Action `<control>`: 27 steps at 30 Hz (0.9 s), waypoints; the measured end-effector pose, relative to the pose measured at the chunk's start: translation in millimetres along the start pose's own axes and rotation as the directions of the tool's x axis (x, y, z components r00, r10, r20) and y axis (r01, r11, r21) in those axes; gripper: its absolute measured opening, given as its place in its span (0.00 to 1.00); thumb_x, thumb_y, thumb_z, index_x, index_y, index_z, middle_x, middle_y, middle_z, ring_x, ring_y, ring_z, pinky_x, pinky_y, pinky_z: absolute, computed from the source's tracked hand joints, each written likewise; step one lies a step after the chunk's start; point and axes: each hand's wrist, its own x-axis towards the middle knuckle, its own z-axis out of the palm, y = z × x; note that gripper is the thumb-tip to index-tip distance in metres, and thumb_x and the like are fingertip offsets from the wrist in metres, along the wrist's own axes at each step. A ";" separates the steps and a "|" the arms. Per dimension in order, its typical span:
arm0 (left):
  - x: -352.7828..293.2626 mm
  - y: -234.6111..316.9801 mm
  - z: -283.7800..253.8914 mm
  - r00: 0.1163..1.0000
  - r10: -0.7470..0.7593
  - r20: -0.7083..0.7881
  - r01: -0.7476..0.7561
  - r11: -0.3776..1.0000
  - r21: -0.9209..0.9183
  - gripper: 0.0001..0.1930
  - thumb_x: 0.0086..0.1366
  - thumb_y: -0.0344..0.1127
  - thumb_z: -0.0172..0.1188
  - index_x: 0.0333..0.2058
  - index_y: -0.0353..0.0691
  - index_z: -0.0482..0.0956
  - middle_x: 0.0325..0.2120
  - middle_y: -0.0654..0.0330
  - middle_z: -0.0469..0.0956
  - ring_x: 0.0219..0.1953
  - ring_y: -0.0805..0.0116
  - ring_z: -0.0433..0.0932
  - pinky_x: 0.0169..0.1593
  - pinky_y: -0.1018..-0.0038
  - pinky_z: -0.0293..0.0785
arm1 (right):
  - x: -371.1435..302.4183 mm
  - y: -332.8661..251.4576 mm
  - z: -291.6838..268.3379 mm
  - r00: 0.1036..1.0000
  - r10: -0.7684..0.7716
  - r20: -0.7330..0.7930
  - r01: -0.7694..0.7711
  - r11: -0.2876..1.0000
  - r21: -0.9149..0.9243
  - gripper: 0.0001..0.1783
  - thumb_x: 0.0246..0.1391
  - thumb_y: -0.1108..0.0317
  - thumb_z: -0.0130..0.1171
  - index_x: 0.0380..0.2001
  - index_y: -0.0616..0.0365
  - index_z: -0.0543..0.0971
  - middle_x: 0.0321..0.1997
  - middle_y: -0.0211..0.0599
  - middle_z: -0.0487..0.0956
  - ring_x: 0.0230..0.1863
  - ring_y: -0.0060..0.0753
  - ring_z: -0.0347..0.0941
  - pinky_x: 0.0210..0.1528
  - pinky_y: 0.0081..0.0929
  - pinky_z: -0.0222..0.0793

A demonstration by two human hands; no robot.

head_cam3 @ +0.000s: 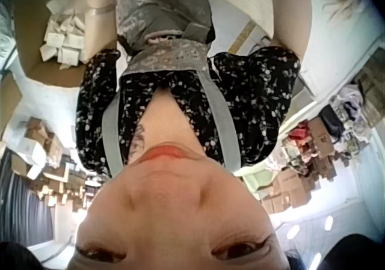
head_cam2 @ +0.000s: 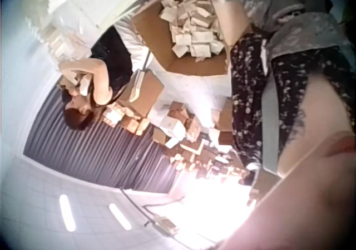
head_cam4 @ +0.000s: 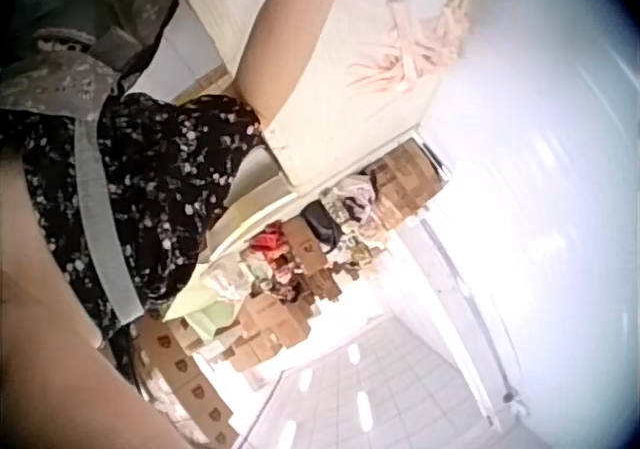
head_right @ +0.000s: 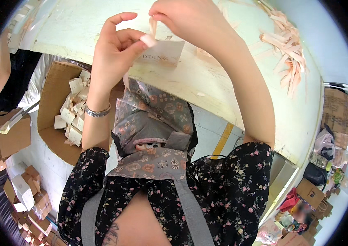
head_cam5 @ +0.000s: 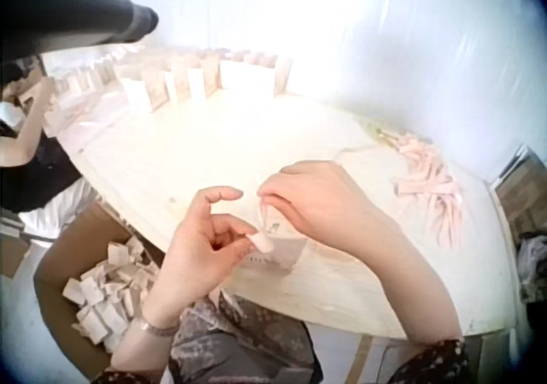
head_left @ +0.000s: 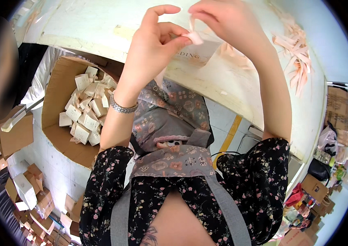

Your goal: The person repeatedly ties pink ribbons around small white boxes labeled 'SWEET GIFT'. They thread the ribbon through slots, tie a bow, and place the finished box on the table. The process is repeated for multiple boxes throughout the clip.

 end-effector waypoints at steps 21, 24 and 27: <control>27.5 -33.2 13.9 0.739 0.653 -0.165 -0.466 0.672 0.576 0.12 0.49 0.24 0.60 0.31 0.48 0.83 0.23 0.66 0.79 0.27 0.67 0.76 0.29 0.76 0.72 | -49.4 -42.2 72.3 0.730 0.684 -0.013 -0.344 0.383 0.857 0.07 0.50 0.67 0.64 0.30 0.59 0.80 0.31 0.27 0.80 0.31 0.16 0.73 0.32 0.17 0.67; 23.1 -21.7 0.6 0.924 0.375 -0.072 -0.324 0.870 0.371 0.11 0.57 0.20 0.58 0.37 0.39 0.82 0.33 0.62 0.80 0.36 0.74 0.77 0.39 0.77 0.75 | -40.9 -22.0 72.8 0.790 0.415 -0.451 -0.212 0.875 0.435 0.05 0.49 0.68 0.65 0.28 0.57 0.81 0.33 0.26 0.80 0.32 0.18 0.73 0.33 0.20 0.68; 26.6 -23.6 -9.5 0.942 0.334 0.021 -0.330 0.917 0.223 0.10 0.60 0.21 0.57 0.39 0.37 0.81 0.35 0.63 0.78 0.38 0.75 0.76 0.39 0.78 0.76 | -31.7 -6.7 64.5 0.814 0.124 -0.567 -0.095 0.992 0.080 0.07 0.47 0.70 0.66 0.32 0.57 0.81 0.40 0.25 0.79 0.38 0.19 0.73 0.38 0.20 0.67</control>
